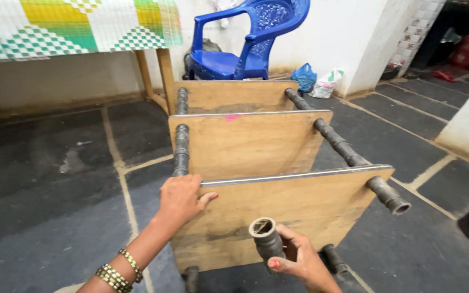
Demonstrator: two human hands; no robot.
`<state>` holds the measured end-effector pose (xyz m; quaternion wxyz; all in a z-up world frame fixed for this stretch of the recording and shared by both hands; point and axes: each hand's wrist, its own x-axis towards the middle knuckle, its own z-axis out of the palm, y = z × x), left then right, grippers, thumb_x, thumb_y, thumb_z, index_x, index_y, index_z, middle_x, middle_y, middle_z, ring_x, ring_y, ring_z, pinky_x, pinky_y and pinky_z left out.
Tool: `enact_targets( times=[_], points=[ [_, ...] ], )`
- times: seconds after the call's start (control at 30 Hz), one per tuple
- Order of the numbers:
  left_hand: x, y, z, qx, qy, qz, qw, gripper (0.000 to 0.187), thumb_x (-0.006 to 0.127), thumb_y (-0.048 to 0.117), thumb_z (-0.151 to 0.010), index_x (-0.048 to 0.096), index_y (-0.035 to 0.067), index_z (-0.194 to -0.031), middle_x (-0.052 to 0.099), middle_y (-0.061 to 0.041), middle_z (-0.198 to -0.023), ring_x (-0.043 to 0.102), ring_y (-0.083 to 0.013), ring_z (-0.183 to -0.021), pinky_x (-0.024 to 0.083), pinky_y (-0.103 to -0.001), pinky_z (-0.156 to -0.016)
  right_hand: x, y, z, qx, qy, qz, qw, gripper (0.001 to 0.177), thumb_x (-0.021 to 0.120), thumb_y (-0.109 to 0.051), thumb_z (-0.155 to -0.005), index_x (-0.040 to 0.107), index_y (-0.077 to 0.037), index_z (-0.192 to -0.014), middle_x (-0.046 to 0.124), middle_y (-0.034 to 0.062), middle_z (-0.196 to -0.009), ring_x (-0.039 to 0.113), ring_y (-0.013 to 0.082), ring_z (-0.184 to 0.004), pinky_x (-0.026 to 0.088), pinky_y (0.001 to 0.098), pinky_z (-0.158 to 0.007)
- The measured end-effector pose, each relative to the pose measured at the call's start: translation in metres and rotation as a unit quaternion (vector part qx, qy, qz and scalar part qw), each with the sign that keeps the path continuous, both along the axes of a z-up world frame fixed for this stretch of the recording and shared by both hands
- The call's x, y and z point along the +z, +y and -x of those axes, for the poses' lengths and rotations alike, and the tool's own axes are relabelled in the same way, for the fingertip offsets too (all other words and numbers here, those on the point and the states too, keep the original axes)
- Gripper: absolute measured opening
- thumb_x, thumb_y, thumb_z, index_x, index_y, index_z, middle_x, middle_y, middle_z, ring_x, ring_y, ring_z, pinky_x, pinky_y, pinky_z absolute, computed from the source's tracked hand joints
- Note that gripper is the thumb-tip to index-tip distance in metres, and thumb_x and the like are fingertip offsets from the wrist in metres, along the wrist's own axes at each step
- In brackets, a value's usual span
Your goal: The person assembles a small wooden table by inserting metal rods into pre-drilled holes in the tabletop and legs. They align the components and push the rods through to secure the structure.
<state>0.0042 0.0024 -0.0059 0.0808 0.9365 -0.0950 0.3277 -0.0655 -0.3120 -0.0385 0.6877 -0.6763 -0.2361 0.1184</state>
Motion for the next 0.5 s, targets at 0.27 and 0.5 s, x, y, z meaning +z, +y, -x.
enact_targets(
  times=[0.27,0.5],
  points=[
    [-0.005,-0.003,0.005,-0.028,-0.142,0.0,0.99,0.056,0.074,0.062,-0.077,0.06,0.008,-0.071,0.063,-0.012,-0.068,0.063,-0.0316,-0.066,0.049,-0.044,-0.062,-0.014,0.038,-0.004,-0.061,-0.089,-0.009,0.994,0.076,0.093,-0.025,-0.067,0.063,0.001,-0.132,0.073,0.0065,-0.108,0.068,0.0158,-0.101,0.053,0.0335,-0.093],
    [-0.012,-0.011,-0.001,-0.002,-0.275,0.042,0.961,0.04,0.067,0.044,-0.092,0.058,0.013,-0.069,0.057,-0.006,-0.068,0.06,-0.0264,-0.068,0.047,-0.041,-0.067,-0.003,0.095,-0.021,-0.218,-0.384,0.166,0.882,0.061,0.097,-0.028,-0.064,0.071,-0.003,-0.114,0.073,0.0075,-0.105,0.067,0.019,-0.102,0.052,0.0333,-0.091]
  ],
)
